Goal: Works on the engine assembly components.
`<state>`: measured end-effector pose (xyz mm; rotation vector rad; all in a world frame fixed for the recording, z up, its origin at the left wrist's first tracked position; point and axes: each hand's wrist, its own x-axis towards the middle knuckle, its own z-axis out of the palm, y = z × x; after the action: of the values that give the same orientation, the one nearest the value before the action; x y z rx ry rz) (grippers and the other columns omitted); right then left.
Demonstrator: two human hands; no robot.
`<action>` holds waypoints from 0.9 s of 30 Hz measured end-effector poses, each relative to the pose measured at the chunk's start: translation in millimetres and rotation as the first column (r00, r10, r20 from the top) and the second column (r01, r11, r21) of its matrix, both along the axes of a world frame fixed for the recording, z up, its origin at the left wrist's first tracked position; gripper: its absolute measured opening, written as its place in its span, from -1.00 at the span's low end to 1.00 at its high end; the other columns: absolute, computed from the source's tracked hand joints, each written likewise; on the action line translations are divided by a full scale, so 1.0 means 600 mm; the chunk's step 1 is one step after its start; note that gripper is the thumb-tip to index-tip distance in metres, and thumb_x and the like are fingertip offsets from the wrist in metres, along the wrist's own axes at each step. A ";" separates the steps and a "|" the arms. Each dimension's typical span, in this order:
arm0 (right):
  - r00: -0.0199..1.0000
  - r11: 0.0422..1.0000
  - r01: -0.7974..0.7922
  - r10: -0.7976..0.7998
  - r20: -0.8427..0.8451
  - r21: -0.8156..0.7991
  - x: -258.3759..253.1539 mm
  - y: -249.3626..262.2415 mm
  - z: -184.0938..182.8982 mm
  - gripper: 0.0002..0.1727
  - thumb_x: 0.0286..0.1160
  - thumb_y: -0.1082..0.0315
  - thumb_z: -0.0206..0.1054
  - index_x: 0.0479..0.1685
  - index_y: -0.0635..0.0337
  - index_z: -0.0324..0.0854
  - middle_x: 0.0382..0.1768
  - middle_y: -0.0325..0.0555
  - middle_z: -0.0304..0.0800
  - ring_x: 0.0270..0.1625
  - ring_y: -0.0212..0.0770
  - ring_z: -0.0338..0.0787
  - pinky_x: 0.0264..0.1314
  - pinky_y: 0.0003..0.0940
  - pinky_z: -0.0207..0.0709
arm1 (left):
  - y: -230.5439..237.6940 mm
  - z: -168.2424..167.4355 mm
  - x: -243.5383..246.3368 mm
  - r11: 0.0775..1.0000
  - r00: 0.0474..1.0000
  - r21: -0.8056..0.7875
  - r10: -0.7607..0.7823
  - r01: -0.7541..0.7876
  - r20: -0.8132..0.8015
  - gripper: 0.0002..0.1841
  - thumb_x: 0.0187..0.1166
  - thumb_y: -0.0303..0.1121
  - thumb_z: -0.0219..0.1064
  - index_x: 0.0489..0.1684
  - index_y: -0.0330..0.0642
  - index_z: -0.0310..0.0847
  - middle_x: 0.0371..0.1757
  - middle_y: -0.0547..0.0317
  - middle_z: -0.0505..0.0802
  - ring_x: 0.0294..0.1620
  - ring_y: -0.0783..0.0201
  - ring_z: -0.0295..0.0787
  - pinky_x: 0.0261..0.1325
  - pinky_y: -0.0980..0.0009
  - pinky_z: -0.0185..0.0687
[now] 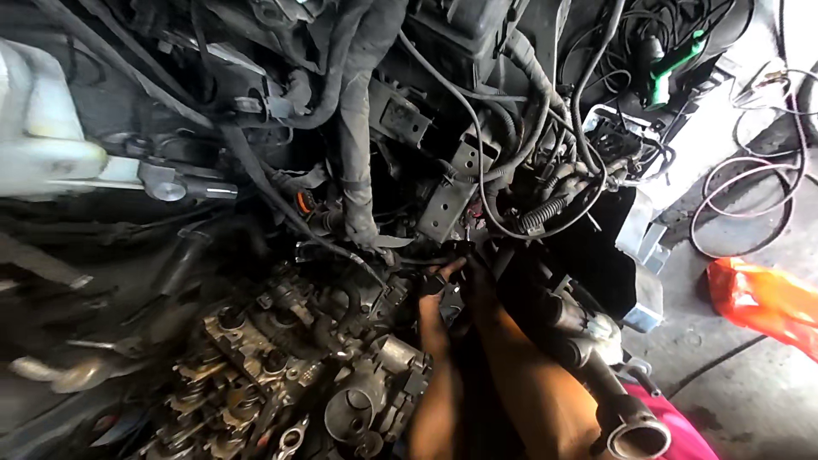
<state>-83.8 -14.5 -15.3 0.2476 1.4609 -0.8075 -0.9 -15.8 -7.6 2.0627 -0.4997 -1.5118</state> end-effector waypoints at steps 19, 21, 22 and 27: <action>0.954 0.949 -0.298 0.292 -0.068 -0.106 -0.014 -0.021 -0.075 -0.74 0.68 0.37 0.30 0.17 0.32 0.70 -0.13 0.01 0.84 -0.16 -0.24 0.80 -0.08 -0.28 0.71 | 0.016 0.053 -0.068 0.955 0.962 0.190 0.250 -0.226 -0.110 -0.55 0.90 -0.14 0.00 0.46 -0.25 0.56 0.32 -0.01 0.78 0.24 0.26 0.71 0.32 0.33 0.62; 0.947 0.943 -0.320 0.318 -0.042 -0.093 -0.017 -0.019 -0.080 -0.70 0.71 0.31 0.28 0.25 0.27 0.68 -0.07 0.03 0.84 -0.15 -0.19 0.81 -0.09 -0.22 0.72 | 0.017 0.018 -0.063 0.943 0.960 0.227 0.268 -0.245 -0.076 -0.56 0.85 -0.09 0.10 0.30 -0.29 0.65 0.10 -0.04 0.82 0.03 0.24 0.73 0.14 0.30 0.67; 0.937 0.933 -0.348 0.346 -0.045 -0.087 -0.018 -0.015 -0.086 -0.68 0.71 0.26 0.27 0.28 0.23 0.67 -0.05 0.06 0.84 -0.14 -0.13 0.82 -0.10 -0.16 0.73 | 0.022 0.002 -0.059 0.941 0.960 0.237 0.268 -0.242 -0.081 -0.55 0.82 -0.05 0.13 0.25 -0.28 0.68 0.00 -0.01 0.83 -0.06 0.25 0.73 0.07 0.30 0.68; 0.933 0.927 -0.360 0.356 -0.063 -0.102 -0.018 -0.013 -0.091 -0.73 0.71 0.28 0.29 0.22 0.21 0.68 -0.10 0.08 0.81 -0.22 -0.11 0.78 -0.20 -0.17 0.68 | 0.046 -0.024 -0.039 0.963 0.952 0.139 0.254 -0.232 -0.169 -0.69 0.80 -0.17 0.18 -0.19 -0.20 0.71 -0.54 0.29 0.61 -0.61 0.44 0.40 -0.45 0.52 0.43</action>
<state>-94.7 -22.1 -69.7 -0.1226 1.4405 -0.5950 -24.1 11.9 -22.3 1.9596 -0.0816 -1.5939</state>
